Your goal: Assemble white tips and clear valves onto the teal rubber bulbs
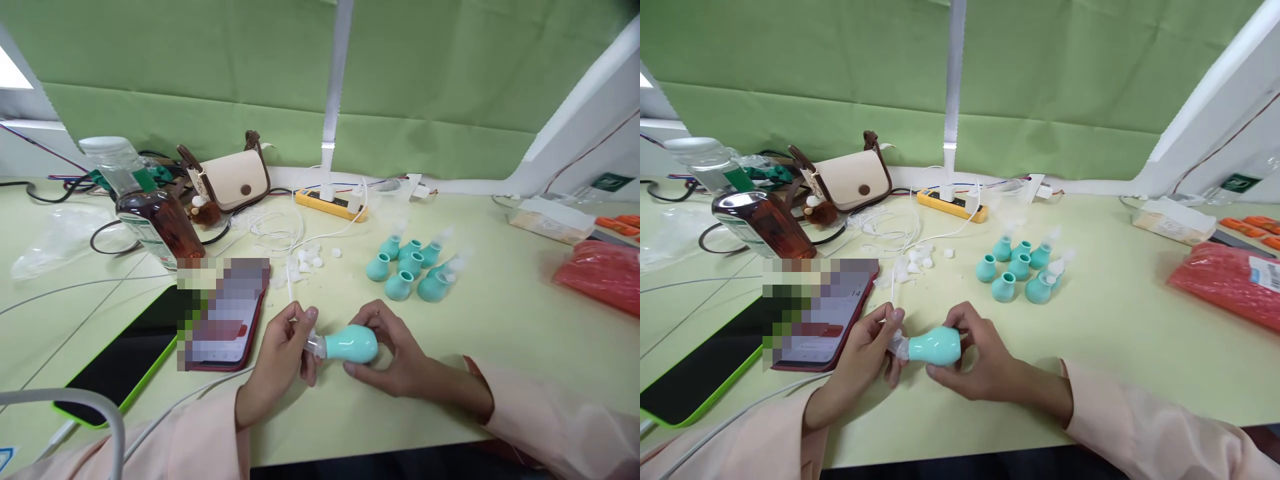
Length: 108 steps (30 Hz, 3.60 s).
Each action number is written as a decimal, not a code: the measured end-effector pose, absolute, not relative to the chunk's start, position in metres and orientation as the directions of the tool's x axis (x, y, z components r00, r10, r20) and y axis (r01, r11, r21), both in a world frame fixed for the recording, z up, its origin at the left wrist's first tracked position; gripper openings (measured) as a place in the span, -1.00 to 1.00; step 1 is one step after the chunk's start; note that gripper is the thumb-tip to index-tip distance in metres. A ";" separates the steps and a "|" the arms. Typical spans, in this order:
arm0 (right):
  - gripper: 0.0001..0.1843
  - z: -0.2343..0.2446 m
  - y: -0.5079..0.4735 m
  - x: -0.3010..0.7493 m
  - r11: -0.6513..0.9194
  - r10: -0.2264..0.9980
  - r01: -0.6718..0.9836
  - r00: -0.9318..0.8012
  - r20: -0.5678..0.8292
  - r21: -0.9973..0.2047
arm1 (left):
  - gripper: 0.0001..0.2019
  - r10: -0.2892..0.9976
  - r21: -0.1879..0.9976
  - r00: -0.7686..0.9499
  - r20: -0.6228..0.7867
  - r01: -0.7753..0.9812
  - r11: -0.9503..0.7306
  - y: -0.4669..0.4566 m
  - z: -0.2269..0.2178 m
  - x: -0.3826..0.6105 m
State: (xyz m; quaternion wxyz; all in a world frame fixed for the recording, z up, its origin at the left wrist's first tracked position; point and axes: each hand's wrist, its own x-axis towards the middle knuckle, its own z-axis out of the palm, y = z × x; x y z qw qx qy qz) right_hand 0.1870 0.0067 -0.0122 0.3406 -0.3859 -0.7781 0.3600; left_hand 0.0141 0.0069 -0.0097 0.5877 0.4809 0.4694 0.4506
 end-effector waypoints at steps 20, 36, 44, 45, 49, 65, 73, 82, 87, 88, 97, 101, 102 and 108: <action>-0.77 0.008 -0.001 0.166 0.595 0.786 0.676 -0.603 0.137 -0.434 | -0.69 0.998 0.998 -0.005 0.056 -0.007 -0.056 0.000 -0.009 0.013; -0.78 0.015 0.003 0.174 0.470 0.811 0.600 -0.582 0.049 -0.647 | -0.69 0.937 0.680 0.272 0.218 0.646 -0.346 0.004 -0.011 0.004; -0.75 0.007 0.012 0.178 0.826 0.541 0.563 -0.808 0.234 0.033 | -0.67 0.934 0.634 0.337 0.120 0.698 -0.334 0.005 -0.007 0.004; -0.75 0.007 0.012 0.178 0.828 0.550 0.561 -0.808 0.210 -0.008 | -0.67 0.933 0.622 0.341 0.112 0.708 -0.333 0.005 -0.008 0.005; -0.68 0.011 0.009 0.177 0.673 0.708 0.627 -0.700 0.095 -0.391 | -0.67 0.935 0.578 0.338 0.104 0.745 -0.333 0.005 -0.009 0.004; -0.80 0.006 -0.005 0.160 -0.557 0.645 0.090 -0.579 -0.499 -0.825 | -0.69 0.908 0.602 0.338 0.246 0.682 -0.416 0.003 -0.005 0.005; -0.79 0.007 0.009 0.165 -0.587 0.515 0.091 -0.725 -0.458 -0.804 | -0.69 0.924 0.803 0.284 0.254 0.470 -0.366 0.001 -0.006 0.004; -0.63 0.001 0.008 0.166 0.279 0.819 0.279 -0.569 0.076 -0.919 | -0.82 0.976 0.995 0.193 0.097 -0.017 -0.095 -0.002 -0.004 0.013; -0.61 0.017 0.054 0.181 0.702 0.697 0.624 -0.501 0.514 -0.344 | -0.79 0.983 0.992 0.142 0.118 0.036 -0.124 -0.002 -0.002 0.007; -0.66 0.022 0.064 0.182 0.683 0.684 0.701 -0.517 0.514 -0.205 | -0.79 0.975 0.992 0.187 0.118 0.027 -0.125 -0.003 -0.002 0.006; -0.67 0.018 0.122 0.153 0.440 0.881 0.864 -0.469 0.070 0.246 | -0.81 0.954 1.000 0.300 -0.014 -0.017 0.020 -0.009 -0.004 0.006; -0.74 0.013 0.132 0.151 0.467 0.871 0.862 -0.486 0.064 0.196 | -0.84 0.959 0.999 0.282 0.012 0.026 -0.020 -0.007 -0.001 0.008; -0.75 0.015 0.131 0.153 0.467 0.870 0.865 -0.487 0.083 0.183 | -0.85 0.963 0.998 0.267 0.027 0.053 -0.043 -0.006 0.000 0.008; -0.89 0.035 0.088 0.168 0.591 0.797 0.796 -0.549 0.250 -0.135 | -0.92 0.961 0.994 0.276 0.021 0.100 -0.050 -0.004 0.000 0.008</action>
